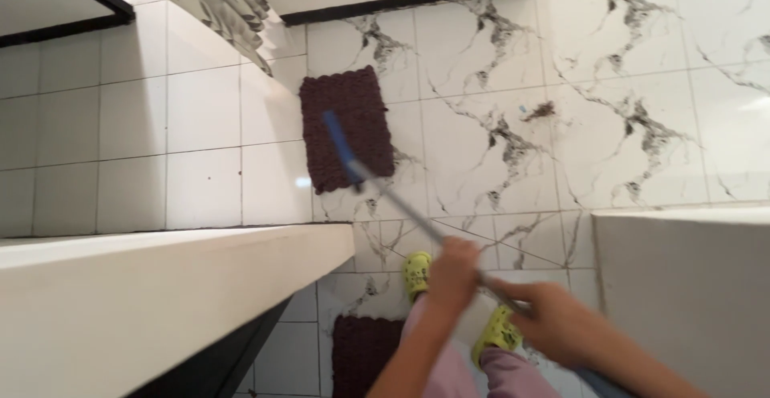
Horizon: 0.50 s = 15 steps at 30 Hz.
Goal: Sweep debris and hair into a pile on a marble-tiled floor.
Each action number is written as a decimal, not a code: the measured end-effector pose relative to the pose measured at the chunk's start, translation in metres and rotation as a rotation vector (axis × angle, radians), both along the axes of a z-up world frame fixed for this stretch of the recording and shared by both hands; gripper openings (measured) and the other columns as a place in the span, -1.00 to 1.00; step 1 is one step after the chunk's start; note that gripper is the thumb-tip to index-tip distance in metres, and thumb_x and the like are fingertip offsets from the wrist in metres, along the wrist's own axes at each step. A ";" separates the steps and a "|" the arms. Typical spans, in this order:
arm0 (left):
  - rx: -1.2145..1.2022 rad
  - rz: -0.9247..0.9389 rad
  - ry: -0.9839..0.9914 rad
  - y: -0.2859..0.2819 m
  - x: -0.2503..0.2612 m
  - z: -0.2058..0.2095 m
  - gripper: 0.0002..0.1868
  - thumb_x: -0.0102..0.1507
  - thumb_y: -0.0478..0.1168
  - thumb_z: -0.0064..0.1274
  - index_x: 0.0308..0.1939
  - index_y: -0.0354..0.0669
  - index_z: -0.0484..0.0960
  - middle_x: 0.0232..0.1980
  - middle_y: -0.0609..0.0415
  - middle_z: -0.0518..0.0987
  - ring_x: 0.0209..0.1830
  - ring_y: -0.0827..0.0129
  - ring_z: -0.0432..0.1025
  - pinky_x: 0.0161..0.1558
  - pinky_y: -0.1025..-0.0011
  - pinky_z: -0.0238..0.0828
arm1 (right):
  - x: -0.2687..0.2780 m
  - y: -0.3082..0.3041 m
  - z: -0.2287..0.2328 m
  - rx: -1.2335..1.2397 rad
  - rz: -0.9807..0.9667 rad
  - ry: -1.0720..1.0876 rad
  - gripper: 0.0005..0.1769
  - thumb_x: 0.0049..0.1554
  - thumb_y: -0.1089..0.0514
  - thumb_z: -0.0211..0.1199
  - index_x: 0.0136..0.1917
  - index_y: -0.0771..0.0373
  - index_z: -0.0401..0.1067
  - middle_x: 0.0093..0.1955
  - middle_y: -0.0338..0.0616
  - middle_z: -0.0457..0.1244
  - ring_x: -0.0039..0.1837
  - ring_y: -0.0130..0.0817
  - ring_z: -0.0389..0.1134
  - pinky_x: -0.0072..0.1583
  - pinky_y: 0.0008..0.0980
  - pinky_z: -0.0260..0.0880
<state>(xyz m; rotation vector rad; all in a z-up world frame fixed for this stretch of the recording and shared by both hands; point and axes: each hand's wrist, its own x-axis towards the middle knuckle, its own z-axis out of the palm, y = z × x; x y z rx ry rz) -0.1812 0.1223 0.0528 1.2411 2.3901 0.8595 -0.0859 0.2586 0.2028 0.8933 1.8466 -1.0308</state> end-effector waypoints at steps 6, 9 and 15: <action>-0.163 0.376 0.078 -0.132 -0.095 -0.067 -0.92 0.20 -0.36 0.04 -0.25 -0.16 0.49 -0.07 -0.14 0.50 0.01 -0.11 0.42 -0.11 0.04 0.42 | -0.132 -0.089 -0.040 -0.314 0.105 0.269 -0.37 0.10 0.19 0.13 0.45 -0.10 0.34 -0.16 0.10 0.41 -0.16 -0.05 0.43 -0.05 -0.10 0.46; -0.147 0.542 -0.102 -0.141 -0.092 -0.088 -0.95 0.28 -0.30 0.03 -0.19 -0.16 0.54 -0.02 -0.15 0.52 -0.04 -0.08 0.44 -0.14 0.04 0.42 | -0.133 -0.106 -0.092 -0.288 0.284 0.414 -0.33 0.08 0.24 0.11 0.48 0.02 0.27 -0.06 0.18 0.38 0.00 0.10 0.43 0.07 -0.03 0.43; 0.108 0.209 -0.129 -0.030 -0.017 -0.090 -0.79 0.08 -0.50 -0.03 -0.21 -0.26 0.50 -0.07 -0.18 0.50 0.07 -0.07 0.40 0.07 0.10 0.40 | -0.060 -0.030 -0.074 -0.091 0.201 0.249 -0.30 0.11 0.23 0.10 0.51 -0.10 0.23 0.00 0.12 0.43 0.03 -0.04 0.51 0.12 -0.13 0.49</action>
